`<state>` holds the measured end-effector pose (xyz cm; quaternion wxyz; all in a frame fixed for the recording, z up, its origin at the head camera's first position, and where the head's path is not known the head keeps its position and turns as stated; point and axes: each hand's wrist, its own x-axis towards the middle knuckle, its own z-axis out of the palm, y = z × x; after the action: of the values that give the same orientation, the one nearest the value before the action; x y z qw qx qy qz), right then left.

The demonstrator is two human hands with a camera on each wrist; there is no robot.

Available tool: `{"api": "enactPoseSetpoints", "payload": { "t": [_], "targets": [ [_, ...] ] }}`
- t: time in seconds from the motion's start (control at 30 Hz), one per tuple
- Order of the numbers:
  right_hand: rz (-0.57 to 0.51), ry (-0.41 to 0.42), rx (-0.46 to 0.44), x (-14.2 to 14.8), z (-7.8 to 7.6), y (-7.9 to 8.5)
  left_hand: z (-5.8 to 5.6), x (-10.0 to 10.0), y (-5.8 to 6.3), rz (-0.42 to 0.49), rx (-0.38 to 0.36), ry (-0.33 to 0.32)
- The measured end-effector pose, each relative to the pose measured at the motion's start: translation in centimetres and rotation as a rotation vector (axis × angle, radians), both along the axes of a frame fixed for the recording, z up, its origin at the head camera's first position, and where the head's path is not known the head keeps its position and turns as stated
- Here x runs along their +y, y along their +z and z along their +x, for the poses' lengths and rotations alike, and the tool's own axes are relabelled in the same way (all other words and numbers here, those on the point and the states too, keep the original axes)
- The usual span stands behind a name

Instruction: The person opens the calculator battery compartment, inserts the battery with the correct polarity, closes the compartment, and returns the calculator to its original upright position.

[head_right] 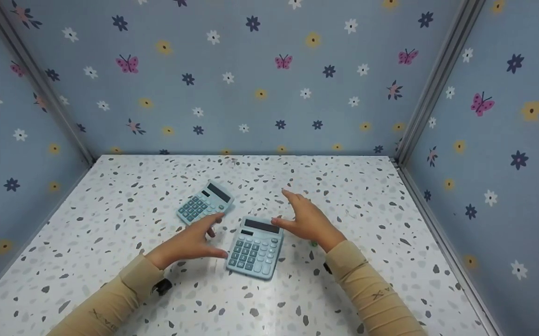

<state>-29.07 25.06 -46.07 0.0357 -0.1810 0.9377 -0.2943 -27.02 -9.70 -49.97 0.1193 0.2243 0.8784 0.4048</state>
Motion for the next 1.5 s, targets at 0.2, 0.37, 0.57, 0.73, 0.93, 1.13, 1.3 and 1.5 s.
{"api": "enactPoseSetpoints", "payload": {
  "t": [0.2,0.37,0.57,0.73,0.93,1.13,1.3,1.5],
  "targets": [
    [-0.039,0.022,-0.042,-0.4,-0.3,-0.7,0.0,0.5,-0.5,0.031,-0.044,-0.010],
    [-0.045,0.014,-0.064,-0.8,-0.5,-1.1,0.1,0.7,-0.9,0.028,-0.066,-0.006],
    [-0.039,0.010,-0.103,-1.2,-0.7,-1.6,0.2,1.0,-1.1,-0.003,-0.068,-0.012],
    [-0.014,0.022,-0.118,-1.4,-1.1,-2.1,0.2,1.3,-1.5,-0.019,-0.033,-0.022],
    [-0.019,0.045,-0.139,-1.7,-1.4,-2.7,0.1,1.6,-1.7,-0.014,-0.028,-0.034],
    [-0.017,0.057,-0.146,-1.9,-1.5,-3.1,-0.1,1.9,-1.8,-0.023,-0.052,-0.029],
    [-0.020,0.057,-0.185,-2.2,-1.6,-3.2,0.0,2.2,-1.6,-0.034,-0.093,-0.037],
    [-0.006,0.037,-0.211,-2.6,-1.7,-3.4,0.2,2.4,-1.4,-0.036,-0.114,-0.058]
  ]
}}
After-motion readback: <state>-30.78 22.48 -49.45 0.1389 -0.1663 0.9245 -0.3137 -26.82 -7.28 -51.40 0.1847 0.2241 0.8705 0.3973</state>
